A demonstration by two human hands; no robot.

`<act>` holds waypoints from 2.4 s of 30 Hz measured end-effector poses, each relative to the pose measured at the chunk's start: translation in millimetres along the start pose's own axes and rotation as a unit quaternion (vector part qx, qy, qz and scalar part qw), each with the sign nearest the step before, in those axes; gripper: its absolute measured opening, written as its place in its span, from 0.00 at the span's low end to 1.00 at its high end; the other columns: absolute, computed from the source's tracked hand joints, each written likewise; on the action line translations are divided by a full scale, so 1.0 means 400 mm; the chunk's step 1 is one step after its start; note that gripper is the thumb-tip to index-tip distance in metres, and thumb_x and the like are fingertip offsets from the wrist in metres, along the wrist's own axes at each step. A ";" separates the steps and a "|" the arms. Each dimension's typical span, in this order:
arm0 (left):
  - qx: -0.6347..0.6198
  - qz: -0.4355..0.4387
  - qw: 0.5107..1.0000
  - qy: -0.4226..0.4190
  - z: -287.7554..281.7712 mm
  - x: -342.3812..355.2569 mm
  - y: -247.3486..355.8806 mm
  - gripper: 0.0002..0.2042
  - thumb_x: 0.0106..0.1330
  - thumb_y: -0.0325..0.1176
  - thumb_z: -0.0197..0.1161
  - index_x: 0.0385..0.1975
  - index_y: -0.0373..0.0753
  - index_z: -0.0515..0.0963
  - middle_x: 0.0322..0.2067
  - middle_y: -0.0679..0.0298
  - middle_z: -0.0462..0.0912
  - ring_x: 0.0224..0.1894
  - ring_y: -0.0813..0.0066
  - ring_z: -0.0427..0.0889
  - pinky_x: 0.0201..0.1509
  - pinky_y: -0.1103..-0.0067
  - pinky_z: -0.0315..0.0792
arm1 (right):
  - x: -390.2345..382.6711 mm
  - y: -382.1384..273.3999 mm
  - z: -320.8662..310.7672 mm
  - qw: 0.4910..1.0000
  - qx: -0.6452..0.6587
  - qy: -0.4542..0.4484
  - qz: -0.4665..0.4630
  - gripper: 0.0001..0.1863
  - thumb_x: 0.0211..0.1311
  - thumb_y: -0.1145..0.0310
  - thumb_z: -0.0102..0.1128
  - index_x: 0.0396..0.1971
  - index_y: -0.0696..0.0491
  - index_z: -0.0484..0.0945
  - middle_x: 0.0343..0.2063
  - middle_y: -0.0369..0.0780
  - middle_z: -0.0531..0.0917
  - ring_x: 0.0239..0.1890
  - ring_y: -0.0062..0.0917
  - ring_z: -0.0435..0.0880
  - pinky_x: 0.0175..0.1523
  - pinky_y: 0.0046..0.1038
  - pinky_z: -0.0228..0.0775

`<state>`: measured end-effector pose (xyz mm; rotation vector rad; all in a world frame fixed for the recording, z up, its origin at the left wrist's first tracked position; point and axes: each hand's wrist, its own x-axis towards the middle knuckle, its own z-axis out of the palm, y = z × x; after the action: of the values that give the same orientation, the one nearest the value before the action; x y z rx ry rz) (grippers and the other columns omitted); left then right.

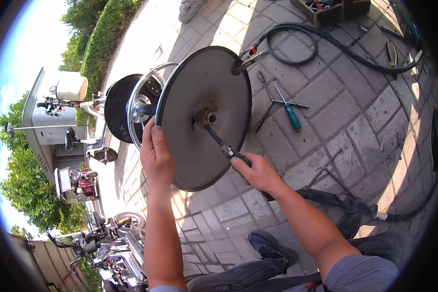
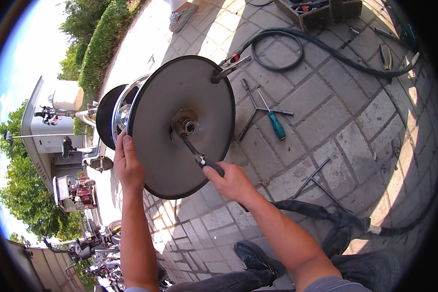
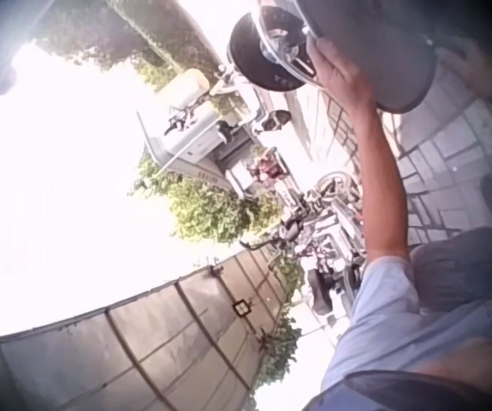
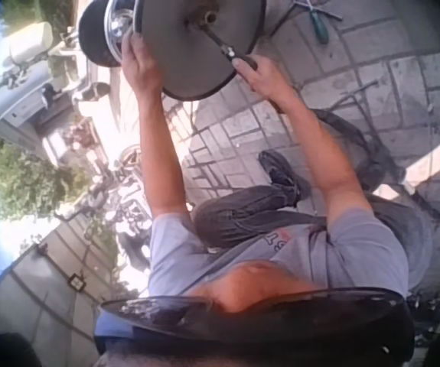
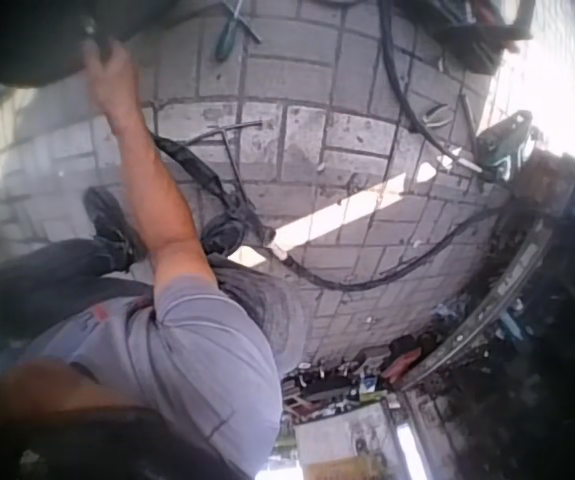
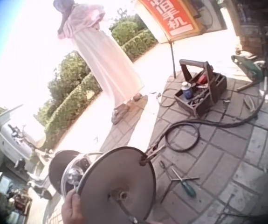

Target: The person welds the central hub of a circular metal disc using a handheld welding torch. They repeatedly apply the torch to the same area, producing sparks and molten metal, while holding the disc steady with the other hand.

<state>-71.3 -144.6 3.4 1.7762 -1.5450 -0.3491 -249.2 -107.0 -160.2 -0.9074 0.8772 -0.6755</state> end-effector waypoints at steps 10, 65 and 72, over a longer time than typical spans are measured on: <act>0.000 -0.009 1.000 -0.001 -0.001 -0.001 0.003 0.19 0.79 0.41 0.47 0.58 0.33 0.72 0.41 0.65 0.82 0.42 0.83 0.78 0.47 0.85 0.72 | 0.002 -0.057 -0.008 0.992 0.073 -0.042 0.090 0.30 0.68 0.42 0.55 0.28 0.60 0.76 0.16 0.34 0.73 0.15 0.18 0.73 0.21 0.24 0.64; 0.071 -0.012 0.997 0.007 0.005 -0.014 0.031 0.19 0.76 0.44 0.50 0.56 0.37 0.75 0.39 0.53 0.83 0.43 0.61 0.82 0.48 0.73 0.72 | 0.015 -0.063 0.009 0.998 0.051 0.007 -0.046 0.19 0.70 0.62 0.58 0.52 0.60 0.77 0.19 0.32 0.76 0.18 0.14 0.72 0.23 0.23 0.68; 0.087 0.013 0.996 0.016 -0.005 0.004 0.002 0.19 0.76 0.44 0.50 0.56 0.37 0.75 0.38 0.52 0.82 0.43 0.62 0.82 0.49 0.74 0.72 | 0.025 -0.062 0.030 0.997 0.072 0.009 -0.040 0.20 0.69 0.60 0.59 0.52 0.59 0.78 0.18 0.32 0.75 0.17 0.14 0.72 0.22 0.24 0.66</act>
<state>-70.5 -145.3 5.6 1.8827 -1.6150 -0.1779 -237.2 -121.9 -138.0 -0.8112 0.8006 -0.8075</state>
